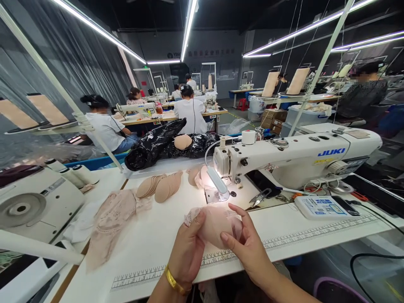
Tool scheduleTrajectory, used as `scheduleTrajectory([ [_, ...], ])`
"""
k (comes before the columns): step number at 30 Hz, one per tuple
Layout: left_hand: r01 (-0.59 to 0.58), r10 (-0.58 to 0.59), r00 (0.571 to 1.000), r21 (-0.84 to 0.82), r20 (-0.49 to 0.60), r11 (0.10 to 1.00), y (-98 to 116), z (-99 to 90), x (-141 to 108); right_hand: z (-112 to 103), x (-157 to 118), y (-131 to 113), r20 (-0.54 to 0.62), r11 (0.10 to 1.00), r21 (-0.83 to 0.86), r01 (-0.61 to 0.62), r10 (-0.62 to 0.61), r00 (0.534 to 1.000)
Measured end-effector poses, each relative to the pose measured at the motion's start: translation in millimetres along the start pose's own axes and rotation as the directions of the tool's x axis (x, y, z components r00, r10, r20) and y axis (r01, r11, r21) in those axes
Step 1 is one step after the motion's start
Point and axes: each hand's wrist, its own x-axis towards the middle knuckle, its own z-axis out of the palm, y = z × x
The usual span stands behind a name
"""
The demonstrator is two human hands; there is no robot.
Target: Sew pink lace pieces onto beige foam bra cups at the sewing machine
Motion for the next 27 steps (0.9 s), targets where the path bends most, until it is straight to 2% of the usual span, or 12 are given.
scheduleTrajectory([
  [9,0.061,-0.061,0.998,0.016,-0.001,0.998,-2.7,1.0,5.2,-2.0,8.9,-6.7,-0.020,0.997,0.079,-0.017,0.018,1.000],
  [15,0.162,-0.160,0.987,-0.102,0.020,0.982,-0.7,4.9,8.7,-2.2,10.7,-4.8,-0.051,0.999,0.042,0.017,-0.015,0.999],
  [20,0.129,-0.130,0.990,0.022,0.050,0.991,-3.7,14.4,14.6,-0.4,10.7,-4.1,-0.070,0.998,0.043,0.040,-0.037,0.997],
  [22,0.113,-0.117,0.992,0.068,0.051,0.991,-1.9,14.1,18.0,-6.1,9.7,-5.1,0.000,0.999,0.028,0.032,-0.032,0.999],
  [24,0.091,-0.100,0.992,0.123,0.078,0.988,6.5,11.4,19.6,-17.4,9.3,-8.9,0.143,1.000,-0.025,0.003,0.000,0.990],
  [25,0.068,-0.092,0.988,0.182,0.125,0.981,13.5,9.8,19.4,-24.8,10.3,-12.1,0.225,0.997,-0.080,-0.002,0.020,0.974],
  [26,0.025,-0.094,0.969,0.290,0.227,0.957,22.1,8.4,18.4,-32.7,12.8,-16.0,0.298,0.988,-0.153,0.024,0.023,0.954],
  [27,-0.046,-0.125,0.922,0.424,0.368,0.904,31.5,7.7,17.1,-40.7,17.3,-20.5,0.361,0.966,-0.241,0.096,-0.003,0.933],
])
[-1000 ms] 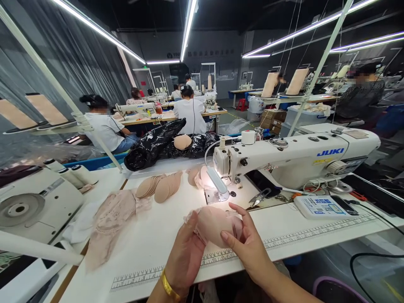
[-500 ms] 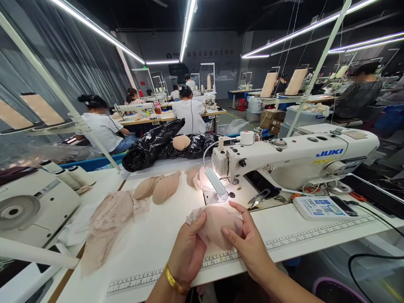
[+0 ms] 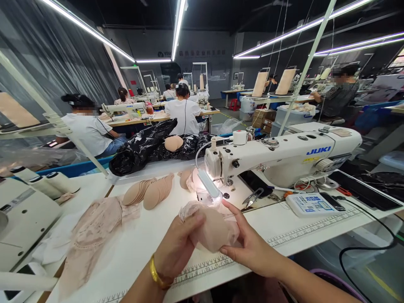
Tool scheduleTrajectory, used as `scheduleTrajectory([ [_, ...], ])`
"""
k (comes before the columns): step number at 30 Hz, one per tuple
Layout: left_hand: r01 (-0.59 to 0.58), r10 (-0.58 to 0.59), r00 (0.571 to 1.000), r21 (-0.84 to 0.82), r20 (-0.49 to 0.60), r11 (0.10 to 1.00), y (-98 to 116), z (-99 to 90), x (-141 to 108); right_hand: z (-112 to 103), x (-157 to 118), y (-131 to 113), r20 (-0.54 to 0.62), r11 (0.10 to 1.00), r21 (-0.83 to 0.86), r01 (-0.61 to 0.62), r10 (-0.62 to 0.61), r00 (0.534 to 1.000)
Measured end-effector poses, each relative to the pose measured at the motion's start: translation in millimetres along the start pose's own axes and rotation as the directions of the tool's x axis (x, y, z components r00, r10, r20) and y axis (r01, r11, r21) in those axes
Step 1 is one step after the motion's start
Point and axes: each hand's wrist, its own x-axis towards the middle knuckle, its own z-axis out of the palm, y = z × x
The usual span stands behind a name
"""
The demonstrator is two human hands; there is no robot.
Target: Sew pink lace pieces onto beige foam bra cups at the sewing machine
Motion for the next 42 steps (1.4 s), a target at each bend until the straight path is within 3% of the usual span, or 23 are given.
scheduleTrajectory([
  [1,-0.032,0.002,0.985,0.167,0.175,0.985,8.4,-3.3,-2.3,-10.4,3.7,-2.1,0.055,0.987,-0.135,0.085,-0.078,0.995],
  [2,-0.083,-0.038,0.933,0.316,0.358,0.945,16.1,-5.7,-3.5,-20.9,10.1,-4.0,0.112,0.935,-0.280,0.217,-0.192,0.975],
  [4,-0.225,-0.132,0.814,0.516,0.566,0.826,25.8,-8.3,-0.1,-40.6,30.1,-5.9,0.297,0.669,-0.537,0.515,-0.421,0.857],
  [6,-0.407,-0.168,0.773,0.680,0.612,0.610,25.2,-10.2,12.5,-56.9,55.4,-3.4,0.500,0.299,-0.684,0.665,-0.472,0.727],
  [8,-0.551,-0.188,0.766,0.778,0.615,0.304,16.5,-14.6,31.8,-69.2,78.2,3.6,0.601,0.040,-0.744,0.667,-0.399,0.693],
  [9,-0.578,-0.200,0.766,0.791,0.611,0.201,11.0,-18.1,42.0,-73.8,86.6,7.9,0.611,-0.020,-0.760,0.649,-0.361,0.704],
  [11,-0.582,-0.230,0.762,0.796,0.605,0.165,1.8,-26.6,59.3,-81.1,95.3,15.7,0.583,-0.025,-0.793,0.608,-0.320,0.747],
  [13,-0.580,-0.234,0.757,0.792,0.610,0.190,-3.0,-34.0,69.2,-86.3,95.2,20.0,0.546,0.036,-0.814,0.579,-0.289,0.786],
  [19,-0.550,-0.204,0.790,0.815,0.578,0.181,-3.2,-39.6,70.2,-93.6,87.7,17.0,0.466,0.110,-0.853,0.511,-0.284,0.838],
  [30,-0.534,-0.196,0.772,0.784,0.605,0.318,2.1,-46.6,80.9,-91.4,90.0,12.1,0.460,0.096,-0.865,0.493,-0.242,0.854],
  [42,-0.526,-0.223,0.778,0.803,0.588,0.280,1.3,-49.1,88.8,-91.3,91.2,11.1,0.368,0.146,-0.903,0.405,-0.225,0.902],
])
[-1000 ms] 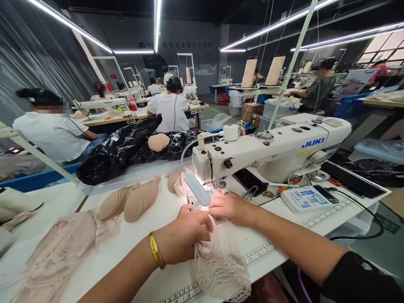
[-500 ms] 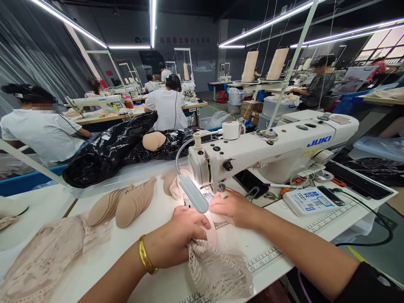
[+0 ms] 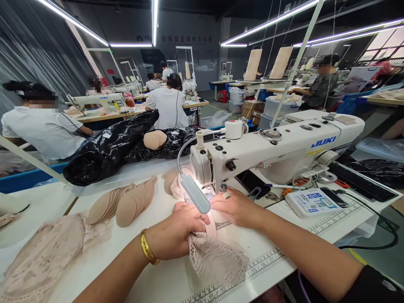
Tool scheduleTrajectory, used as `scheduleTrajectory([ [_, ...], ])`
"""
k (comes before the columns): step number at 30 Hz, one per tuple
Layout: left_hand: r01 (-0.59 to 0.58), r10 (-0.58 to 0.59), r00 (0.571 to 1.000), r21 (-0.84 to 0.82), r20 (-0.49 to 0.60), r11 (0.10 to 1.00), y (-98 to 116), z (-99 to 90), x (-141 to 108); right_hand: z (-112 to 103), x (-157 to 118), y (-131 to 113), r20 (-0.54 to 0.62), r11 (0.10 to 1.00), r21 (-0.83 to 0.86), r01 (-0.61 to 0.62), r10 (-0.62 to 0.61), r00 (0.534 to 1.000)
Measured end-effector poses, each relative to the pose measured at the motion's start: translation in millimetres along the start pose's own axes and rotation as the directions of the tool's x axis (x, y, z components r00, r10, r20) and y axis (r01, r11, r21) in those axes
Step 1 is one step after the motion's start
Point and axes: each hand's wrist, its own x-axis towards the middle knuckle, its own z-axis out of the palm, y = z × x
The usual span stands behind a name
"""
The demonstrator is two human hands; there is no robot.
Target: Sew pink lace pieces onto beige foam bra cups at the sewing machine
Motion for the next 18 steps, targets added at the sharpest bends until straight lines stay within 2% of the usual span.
scheduleTrajectory([
  [12,-0.040,0.046,0.997,0.089,-0.056,0.995,-3.8,2.1,-4.0,0.2,-2.1,-0.2,-0.001,1.000,0.017,0.014,-0.014,1.000],
  [18,0.001,0.021,0.993,0.187,-0.115,0.982,-6.2,2.5,-5.1,-0.6,-3.7,-1.4,-0.015,1.000,0.022,0.014,-0.013,1.000],
])
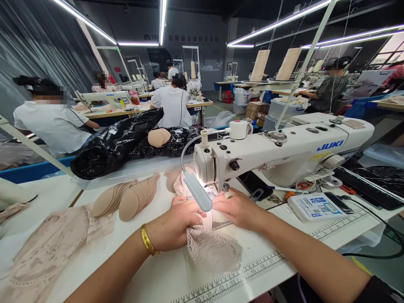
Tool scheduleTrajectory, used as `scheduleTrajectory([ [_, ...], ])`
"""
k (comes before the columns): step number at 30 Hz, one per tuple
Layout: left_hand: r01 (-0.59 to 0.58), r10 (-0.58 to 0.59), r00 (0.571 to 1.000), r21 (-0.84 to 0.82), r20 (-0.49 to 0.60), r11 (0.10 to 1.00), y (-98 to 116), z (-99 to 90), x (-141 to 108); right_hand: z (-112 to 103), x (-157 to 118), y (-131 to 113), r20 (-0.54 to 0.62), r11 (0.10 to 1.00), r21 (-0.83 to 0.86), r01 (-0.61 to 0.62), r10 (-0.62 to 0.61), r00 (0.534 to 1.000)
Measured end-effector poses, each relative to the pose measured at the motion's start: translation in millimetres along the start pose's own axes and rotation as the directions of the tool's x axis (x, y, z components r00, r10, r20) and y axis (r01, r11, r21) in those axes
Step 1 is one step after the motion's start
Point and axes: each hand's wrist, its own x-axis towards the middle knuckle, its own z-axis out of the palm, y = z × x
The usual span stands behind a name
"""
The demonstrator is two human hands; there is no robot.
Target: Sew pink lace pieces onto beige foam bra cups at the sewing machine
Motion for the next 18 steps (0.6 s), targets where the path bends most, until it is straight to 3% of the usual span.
scheduleTrajectory([
  [7,0.032,-0.031,0.998,0.020,-0.049,0.999,-3.2,3.1,0.1,-3.4,-2.3,-5.5,-0.019,1.000,-0.007,0.017,-0.017,1.000],
  [15,-0.138,0.162,0.979,0.186,-0.120,0.973,-3.0,4.9,-2.5,-9.9,-3.8,-18.6,0.016,0.968,0.107,0.229,-0.232,0.973],
  [18,-0.159,0.188,0.974,0.211,-0.124,0.964,-3.2,5.4,-2.7,-9.0,-5.4,-18.9,0.028,0.961,0.112,0.254,-0.258,0.966],
])
